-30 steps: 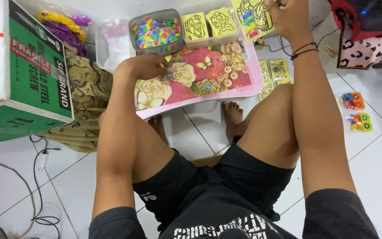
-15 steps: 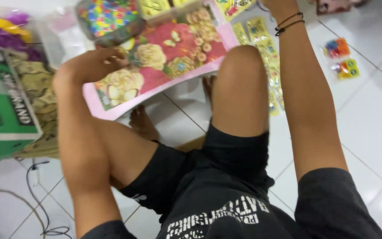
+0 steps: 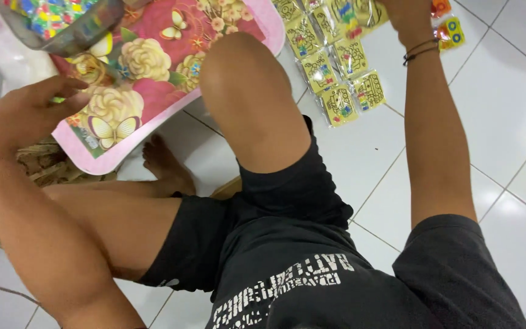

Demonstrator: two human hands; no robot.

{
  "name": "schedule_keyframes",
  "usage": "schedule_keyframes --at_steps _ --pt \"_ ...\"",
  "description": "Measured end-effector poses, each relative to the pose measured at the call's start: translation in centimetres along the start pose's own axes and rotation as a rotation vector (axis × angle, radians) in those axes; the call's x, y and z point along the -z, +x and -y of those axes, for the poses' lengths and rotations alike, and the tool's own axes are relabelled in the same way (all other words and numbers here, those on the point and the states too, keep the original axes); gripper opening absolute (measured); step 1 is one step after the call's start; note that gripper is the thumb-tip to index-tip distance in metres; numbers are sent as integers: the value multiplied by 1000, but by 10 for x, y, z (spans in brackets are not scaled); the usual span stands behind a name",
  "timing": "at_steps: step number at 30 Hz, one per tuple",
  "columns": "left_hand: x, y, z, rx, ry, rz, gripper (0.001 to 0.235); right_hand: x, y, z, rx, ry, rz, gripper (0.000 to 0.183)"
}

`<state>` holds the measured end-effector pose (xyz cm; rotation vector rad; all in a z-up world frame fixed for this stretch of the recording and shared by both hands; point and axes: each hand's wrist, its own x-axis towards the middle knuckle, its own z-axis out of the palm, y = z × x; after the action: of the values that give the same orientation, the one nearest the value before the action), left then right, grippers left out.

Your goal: The person sits on the floor and packs small plastic bags with colorful beads and a yellow paper cutout featuring a cartoon vehicle or animal. They seal each bag and place it on the floor, repeating the process with different cutouts.

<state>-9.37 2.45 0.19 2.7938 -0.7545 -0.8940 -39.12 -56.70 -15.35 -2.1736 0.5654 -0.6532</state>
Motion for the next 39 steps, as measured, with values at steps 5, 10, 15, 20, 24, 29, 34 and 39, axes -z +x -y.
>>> schedule_keyframes --at_steps 5,10,15,20,24,29,34,39 --pt "-18 14 34 -57 -105 -10 40 -3 -36 -74 -63 170 32 10" --pt "-16 4 26 23 -86 8 39 -18 -62 -103 -261 389 -15 18" --pt "0 -20 -22 227 -57 43 46 -45 -63 -129 -493 360 -108 29" --pt "6 -22 -30 233 -48 62 46 -87 -28 -150 -551 379 -67 37" --pt "10 -20 -39 332 -84 84 45 -122 9 -155 -404 260 17 42" --pt "17 -11 -39 430 -1 111 45 -167 61 -179 -295 189 61 47" --pt "21 -1 -39 547 -24 123 47 -210 94 -190 -210 163 87 45" --pt "25 11 -41 581 50 182 47 -255 109 -198 -140 75 41 41"
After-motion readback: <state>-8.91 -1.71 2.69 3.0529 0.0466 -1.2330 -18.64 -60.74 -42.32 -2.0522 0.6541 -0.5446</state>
